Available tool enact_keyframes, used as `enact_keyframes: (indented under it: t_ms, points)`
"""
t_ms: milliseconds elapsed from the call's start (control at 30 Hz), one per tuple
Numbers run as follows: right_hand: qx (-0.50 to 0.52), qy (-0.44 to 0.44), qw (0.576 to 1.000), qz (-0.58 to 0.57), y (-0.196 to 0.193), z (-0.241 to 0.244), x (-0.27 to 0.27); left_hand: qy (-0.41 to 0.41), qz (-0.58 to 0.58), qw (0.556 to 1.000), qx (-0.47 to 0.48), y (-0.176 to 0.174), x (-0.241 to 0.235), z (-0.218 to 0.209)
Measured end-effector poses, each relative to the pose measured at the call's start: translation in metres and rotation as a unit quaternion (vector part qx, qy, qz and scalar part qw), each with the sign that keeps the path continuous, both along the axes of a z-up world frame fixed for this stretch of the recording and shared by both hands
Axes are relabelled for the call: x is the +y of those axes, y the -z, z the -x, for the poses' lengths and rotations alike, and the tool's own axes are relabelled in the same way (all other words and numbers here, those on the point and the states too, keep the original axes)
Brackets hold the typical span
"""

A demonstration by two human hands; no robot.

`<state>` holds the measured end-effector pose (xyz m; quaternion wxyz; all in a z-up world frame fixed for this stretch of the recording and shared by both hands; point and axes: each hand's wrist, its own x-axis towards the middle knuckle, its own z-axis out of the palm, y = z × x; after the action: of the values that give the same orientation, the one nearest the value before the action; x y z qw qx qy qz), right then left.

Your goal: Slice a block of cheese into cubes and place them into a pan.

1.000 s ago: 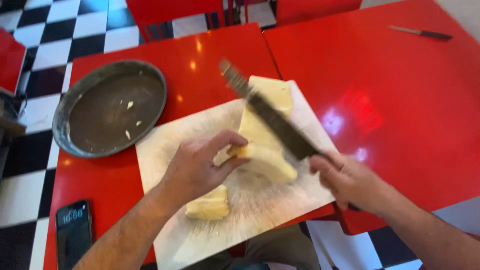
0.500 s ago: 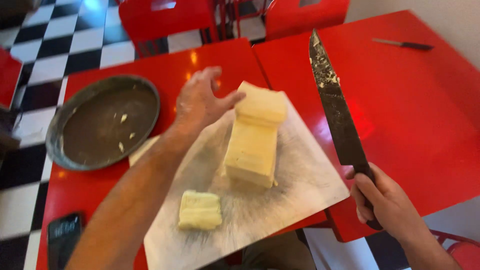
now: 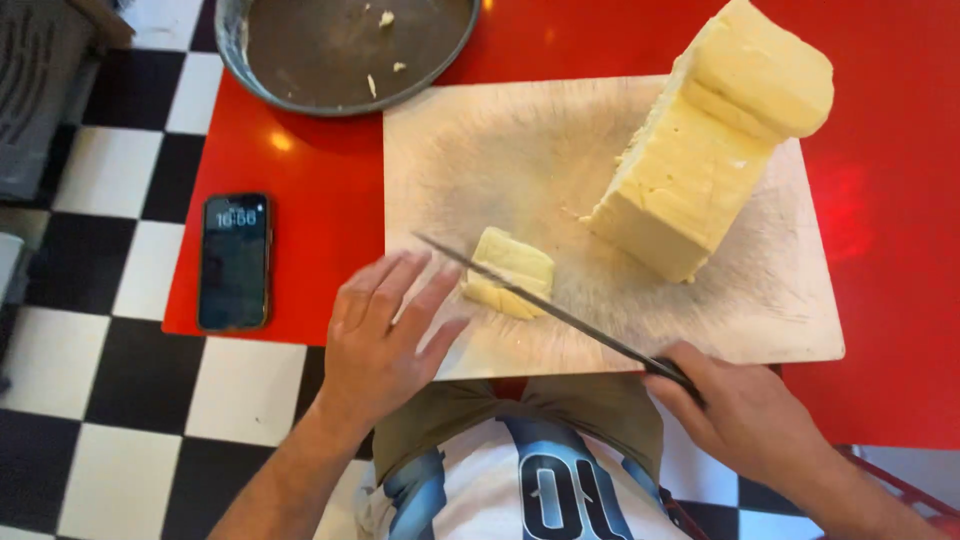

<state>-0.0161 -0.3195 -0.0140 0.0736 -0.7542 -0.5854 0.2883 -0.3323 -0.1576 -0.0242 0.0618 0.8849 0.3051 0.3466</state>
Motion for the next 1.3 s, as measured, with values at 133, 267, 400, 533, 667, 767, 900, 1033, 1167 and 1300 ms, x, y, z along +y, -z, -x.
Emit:
enact_keyframes:
  t_ms: [133,267,400,533,667,767,900,1033,1167,1300]
  points:
    - [-0.068,-0.085,0.994,-0.008,-0.006,0.016,0.022,-0.074,-0.084,0.992,0.053,0.008,-0.007,0.003]
    - [-0.116,-0.107,0.987,0.006,-0.004,0.018,0.032,-0.056,0.010,0.998,0.017,0.041,-0.002,0.008]
    - [-0.132,-0.124,0.983,0.013,0.003,0.020,0.033,-0.042,0.056,0.998,0.007,0.052,0.001,0.011]
    - [-0.131,-0.131,0.983,0.009,0.014,0.019,0.032,-0.032,0.077,0.996,0.028,0.057,0.001,0.011]
    - [-0.150,-0.143,0.978,0.022,0.025,0.017,0.038,-0.044,0.042,0.997,0.045,0.064,0.006,0.010]
    - [-0.108,-0.114,0.982,0.103,0.022,0.010,0.049,-0.029,0.062,0.996,0.065,0.061,0.009,0.007]
    - [0.077,-0.038,0.977,0.194,0.005,0.009,0.063,-0.015,0.106,0.992,0.066,0.050,0.019,0.003]
    - [0.038,-0.052,0.990,0.129,-0.001,0.011,0.055,-0.043,0.041,0.998,0.035,0.043,0.008,0.011]
    - [-0.080,-0.079,0.993,0.041,0.003,0.008,0.055,-0.031,0.021,0.999,0.023,0.049,0.020,0.007]
    - [-0.118,-0.100,0.987,0.030,0.009,0.014,0.046,-0.022,0.071,0.997,0.023,0.055,0.011,0.007]
